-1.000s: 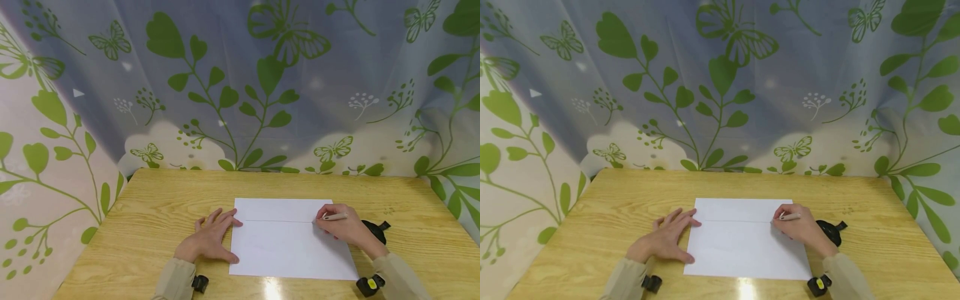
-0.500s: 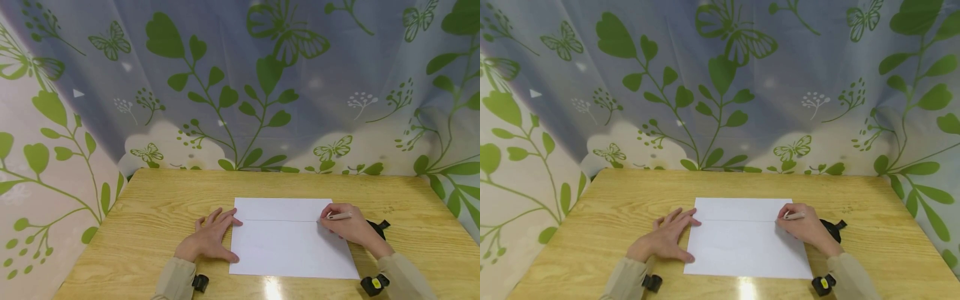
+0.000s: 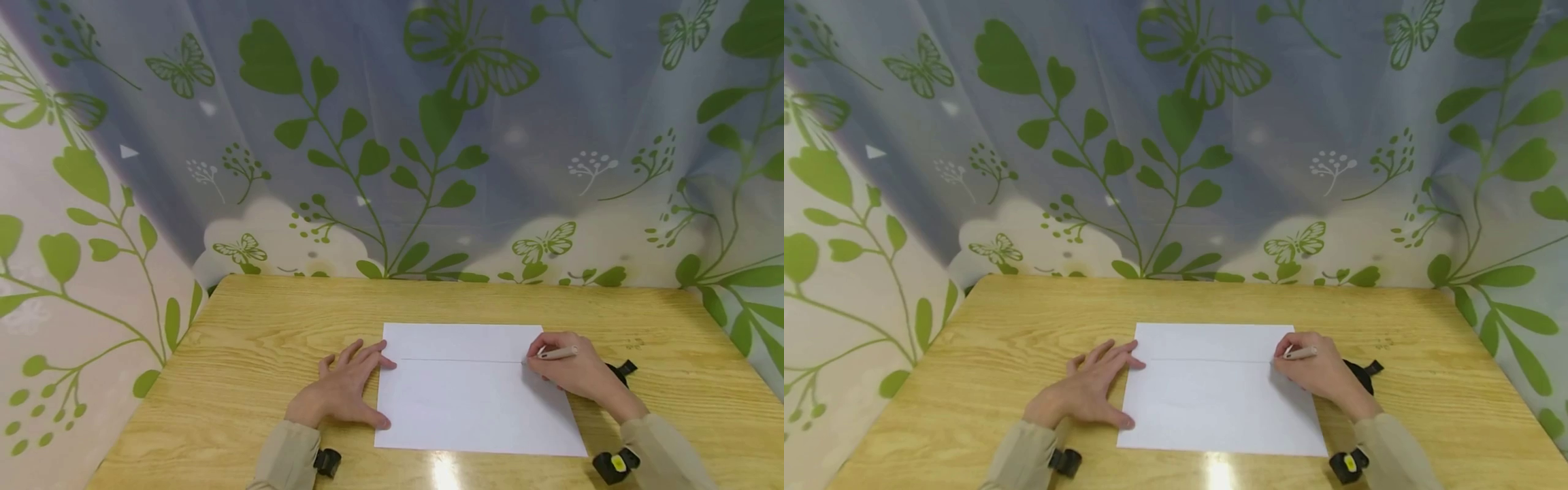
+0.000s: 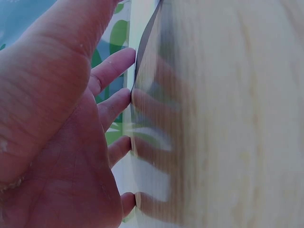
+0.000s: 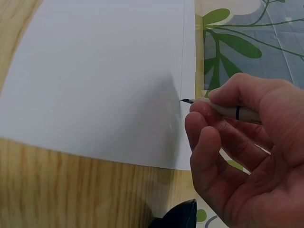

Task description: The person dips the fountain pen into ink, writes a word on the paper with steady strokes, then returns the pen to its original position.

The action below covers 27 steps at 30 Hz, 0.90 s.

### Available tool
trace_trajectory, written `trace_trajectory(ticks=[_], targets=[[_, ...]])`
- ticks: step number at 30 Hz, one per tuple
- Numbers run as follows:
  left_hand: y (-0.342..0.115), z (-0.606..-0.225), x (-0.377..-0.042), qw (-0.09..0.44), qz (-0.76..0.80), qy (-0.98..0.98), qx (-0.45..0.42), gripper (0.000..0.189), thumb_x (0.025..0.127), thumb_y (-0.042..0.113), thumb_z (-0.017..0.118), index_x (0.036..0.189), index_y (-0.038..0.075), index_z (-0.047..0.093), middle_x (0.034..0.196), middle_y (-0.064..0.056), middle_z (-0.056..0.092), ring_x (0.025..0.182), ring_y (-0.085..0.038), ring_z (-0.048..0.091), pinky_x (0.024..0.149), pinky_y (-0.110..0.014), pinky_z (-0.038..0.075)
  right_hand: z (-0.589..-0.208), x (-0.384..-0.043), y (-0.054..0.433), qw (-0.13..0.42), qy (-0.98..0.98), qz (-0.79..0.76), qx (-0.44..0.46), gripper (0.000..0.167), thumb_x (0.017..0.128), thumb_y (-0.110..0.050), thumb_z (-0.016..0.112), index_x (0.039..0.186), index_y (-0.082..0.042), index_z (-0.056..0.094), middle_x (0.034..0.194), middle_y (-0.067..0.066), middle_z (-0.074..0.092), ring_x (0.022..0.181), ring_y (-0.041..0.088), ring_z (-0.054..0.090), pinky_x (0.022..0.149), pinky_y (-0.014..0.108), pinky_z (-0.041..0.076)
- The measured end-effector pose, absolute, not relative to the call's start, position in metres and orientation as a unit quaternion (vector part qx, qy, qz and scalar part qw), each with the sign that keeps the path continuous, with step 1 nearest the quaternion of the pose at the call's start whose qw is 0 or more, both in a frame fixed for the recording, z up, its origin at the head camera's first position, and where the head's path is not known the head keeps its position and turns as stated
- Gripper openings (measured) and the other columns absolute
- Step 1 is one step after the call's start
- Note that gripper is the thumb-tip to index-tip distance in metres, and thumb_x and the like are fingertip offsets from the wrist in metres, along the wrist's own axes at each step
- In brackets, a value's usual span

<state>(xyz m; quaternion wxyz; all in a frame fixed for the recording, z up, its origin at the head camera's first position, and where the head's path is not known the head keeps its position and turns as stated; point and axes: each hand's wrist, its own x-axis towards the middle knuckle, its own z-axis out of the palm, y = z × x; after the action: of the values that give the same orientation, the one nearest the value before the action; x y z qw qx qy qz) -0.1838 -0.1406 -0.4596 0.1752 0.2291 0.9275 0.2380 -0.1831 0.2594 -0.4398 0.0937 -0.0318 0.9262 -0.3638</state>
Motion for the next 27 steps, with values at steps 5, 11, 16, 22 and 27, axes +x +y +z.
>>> trace_trajectory(ticks=[5, 11, 16, 22, 27], targets=[[-0.1406, -0.4594, -0.1838, 0.176, 0.239, 0.927, 0.228, 0.081, 0.068, 0.055, 0.090, 0.136, 0.033, 0.052, 0.172, 0.008, 0.022, 0.159, -0.039, 0.011, 0.112, -0.080, 0.011, -0.4398, -0.1817, 0.2609, 0.091, 0.928, -0.361, -0.031, 0.011, 0.093, -0.022, 0.069, 0.096, -0.012, 0.071, 0.069, 0.004, 0.067, 0.053, 0.016, 0.057, 0.049, 0.031, 0.050], [-0.1409, -0.4591, -0.1838, 0.176, 0.243, 0.926, 0.229, 0.081, 0.068, 0.055, 0.090, 0.136, 0.032, 0.052, 0.172, 0.007, 0.022, 0.159, -0.039, 0.011, 0.112, -0.081, 0.010, -0.4404, -0.1813, 0.2618, 0.085, 0.930, -0.355, -0.036, 0.011, 0.093, -0.022, 0.070, 0.096, -0.011, 0.071, 0.068, 0.003, 0.067, 0.054, 0.015, 0.057, 0.050, 0.029, 0.049], [-0.1408, -0.4582, -0.1832, 0.179, 0.249, 0.923, 0.230, 0.082, 0.068, 0.054, 0.090, 0.137, 0.031, 0.052, 0.172, 0.006, 0.022, 0.159, -0.040, 0.011, 0.111, -0.081, 0.010, -0.4398, -0.1807, 0.2620, 0.084, 0.932, -0.351, -0.037, 0.011, 0.093, -0.023, 0.070, 0.095, -0.012, 0.071, 0.068, 0.003, 0.067, 0.055, 0.015, 0.058, 0.050, 0.029, 0.048], [-0.1408, -0.4580, -0.1831, 0.178, 0.248, 0.924, 0.230, 0.081, 0.068, 0.054, 0.090, 0.137, 0.032, 0.052, 0.172, 0.006, 0.022, 0.159, -0.040, 0.011, 0.111, -0.081, 0.010, -0.4389, -0.1785, 0.2641, 0.077, 0.934, -0.346, -0.042, 0.012, 0.093, -0.022, 0.070, 0.095, -0.010, 0.071, 0.071, 0.002, 0.068, 0.061, 0.015, 0.062, 0.053, 0.027, 0.047], [-0.1410, -0.4589, -0.1833, 0.178, 0.246, 0.925, 0.230, 0.081, 0.068, 0.055, 0.090, 0.137, 0.032, 0.052, 0.172, 0.007, 0.021, 0.159, -0.039, 0.010, 0.111, -0.081, 0.010, -0.4385, -0.1773, 0.2663, 0.072, 0.937, -0.339, -0.046, 0.013, 0.093, -0.023, 0.070, 0.095, -0.010, 0.071, 0.071, 0.001, 0.068, 0.061, 0.014, 0.062, 0.053, 0.026, 0.047]])
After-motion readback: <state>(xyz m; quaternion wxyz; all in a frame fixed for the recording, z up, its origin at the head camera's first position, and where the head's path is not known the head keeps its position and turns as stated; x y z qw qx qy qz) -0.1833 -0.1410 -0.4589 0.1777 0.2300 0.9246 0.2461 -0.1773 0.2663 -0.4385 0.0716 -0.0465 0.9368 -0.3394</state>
